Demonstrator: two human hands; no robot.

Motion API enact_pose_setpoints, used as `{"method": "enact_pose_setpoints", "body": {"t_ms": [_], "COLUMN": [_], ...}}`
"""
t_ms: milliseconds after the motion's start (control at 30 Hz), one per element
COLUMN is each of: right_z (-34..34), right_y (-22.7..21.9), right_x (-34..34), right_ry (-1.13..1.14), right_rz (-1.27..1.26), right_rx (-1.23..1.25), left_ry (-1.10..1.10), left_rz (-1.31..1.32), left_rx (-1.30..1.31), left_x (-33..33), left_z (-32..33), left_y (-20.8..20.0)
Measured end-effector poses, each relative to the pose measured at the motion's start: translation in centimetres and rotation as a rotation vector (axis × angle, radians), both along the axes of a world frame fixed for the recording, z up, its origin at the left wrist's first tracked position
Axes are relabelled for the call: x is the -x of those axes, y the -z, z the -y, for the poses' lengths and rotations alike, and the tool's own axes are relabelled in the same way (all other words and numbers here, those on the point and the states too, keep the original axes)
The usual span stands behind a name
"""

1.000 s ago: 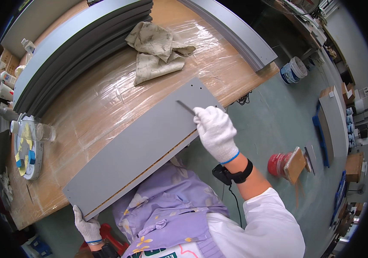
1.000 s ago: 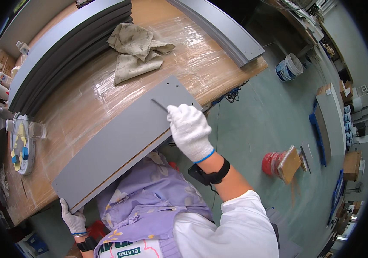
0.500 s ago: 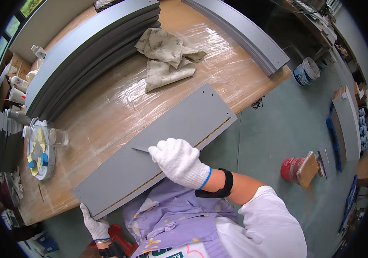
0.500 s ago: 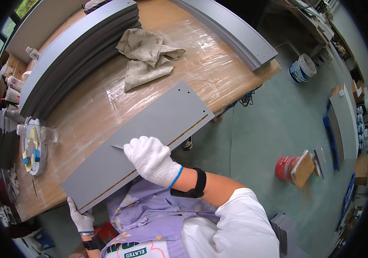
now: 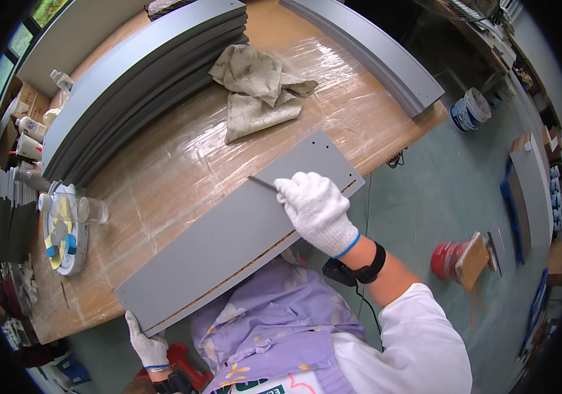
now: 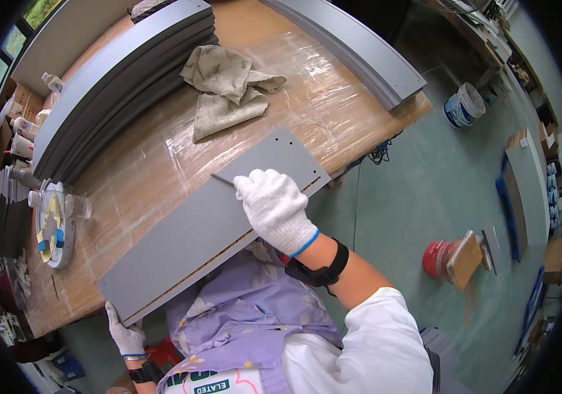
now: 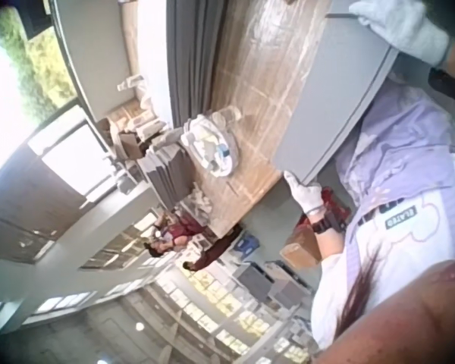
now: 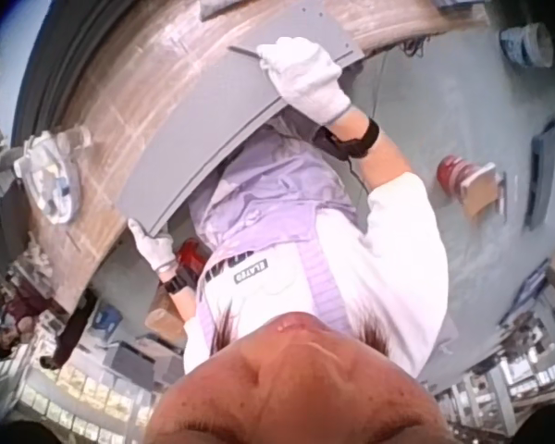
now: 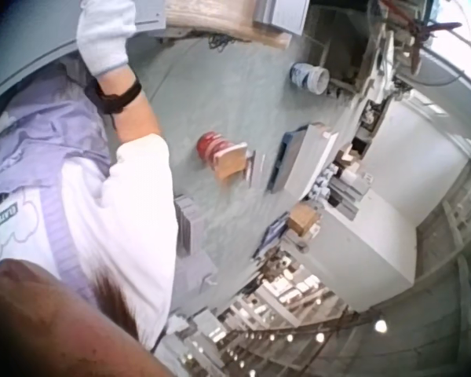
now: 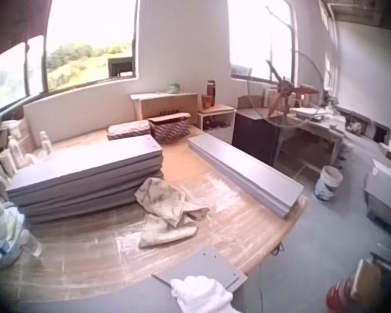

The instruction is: The person sands the edges of a grey rectangular panel using a blue sanding block. They wipe the panel with a cloth and apply liquid from a bottle. The person uses a metal tool to scrape the panel's edge and continues sanding. The panel is flipped and worked on from different angles.

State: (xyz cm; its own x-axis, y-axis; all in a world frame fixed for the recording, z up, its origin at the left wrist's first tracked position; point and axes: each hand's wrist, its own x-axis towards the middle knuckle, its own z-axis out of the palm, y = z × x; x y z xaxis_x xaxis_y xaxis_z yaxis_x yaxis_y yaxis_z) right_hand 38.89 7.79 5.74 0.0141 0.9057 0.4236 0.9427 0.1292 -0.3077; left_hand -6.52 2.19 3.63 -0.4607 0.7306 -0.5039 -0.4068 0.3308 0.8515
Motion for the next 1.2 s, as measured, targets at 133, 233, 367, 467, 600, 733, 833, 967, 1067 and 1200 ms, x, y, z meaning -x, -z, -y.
{"method": "enact_pose_setpoints", "body": {"t_ms": [133,233,367,467,600,733,833,967,1067,1200], "right_z": [-0.5,1.4,4.2,5.3,4.3,6.5,7.5,7.6,7.4,6.9], "right_y": [0.8,-0.3,-2.2,-1.4,-0.2,1.2,0.6,0.0,0.6,1.7], "right_x": [-10.5,-10.0,0.2,3.5,-3.7,-14.7,-14.2,-7.3,-6.6,-11.9], "right_ry": [0.671,0.608,-0.018,-0.135,0.242,0.771,0.663,0.305,0.367,0.649], "right_rz": [0.066,-0.029,-0.19,-0.147,-0.074,0.02,-0.188,-0.23,-0.153,-0.057], "right_rx": [0.04,-0.107,0.016,0.132,-0.026,0.108,-0.063,0.019,0.02,0.045], "left_ry": [-0.021,-0.017,-0.003,0.051,0.013,0.015,-0.009,0.018,0.014,0.014], "left_rz": [-0.005,0.016,0.025,0.036,0.029,0.06,0.046,0.051,0.037,0.064], "left_rx": [0.014,0.004,0.004,-0.029,-0.001,-0.006,-0.019,-0.028,-0.012,-0.032], "left_x": [0.0,1.1,1.2,1.2,1.4,1.7,0.5,0.7,0.9,1.1], "left_z": [0.1,0.3,-0.1,0.0,0.2,0.1,0.0,-0.1,0.1,0.4], "left_y": [-0.2,0.6,1.0,0.7,0.6,0.9,0.4,0.7,0.3,0.1]}}
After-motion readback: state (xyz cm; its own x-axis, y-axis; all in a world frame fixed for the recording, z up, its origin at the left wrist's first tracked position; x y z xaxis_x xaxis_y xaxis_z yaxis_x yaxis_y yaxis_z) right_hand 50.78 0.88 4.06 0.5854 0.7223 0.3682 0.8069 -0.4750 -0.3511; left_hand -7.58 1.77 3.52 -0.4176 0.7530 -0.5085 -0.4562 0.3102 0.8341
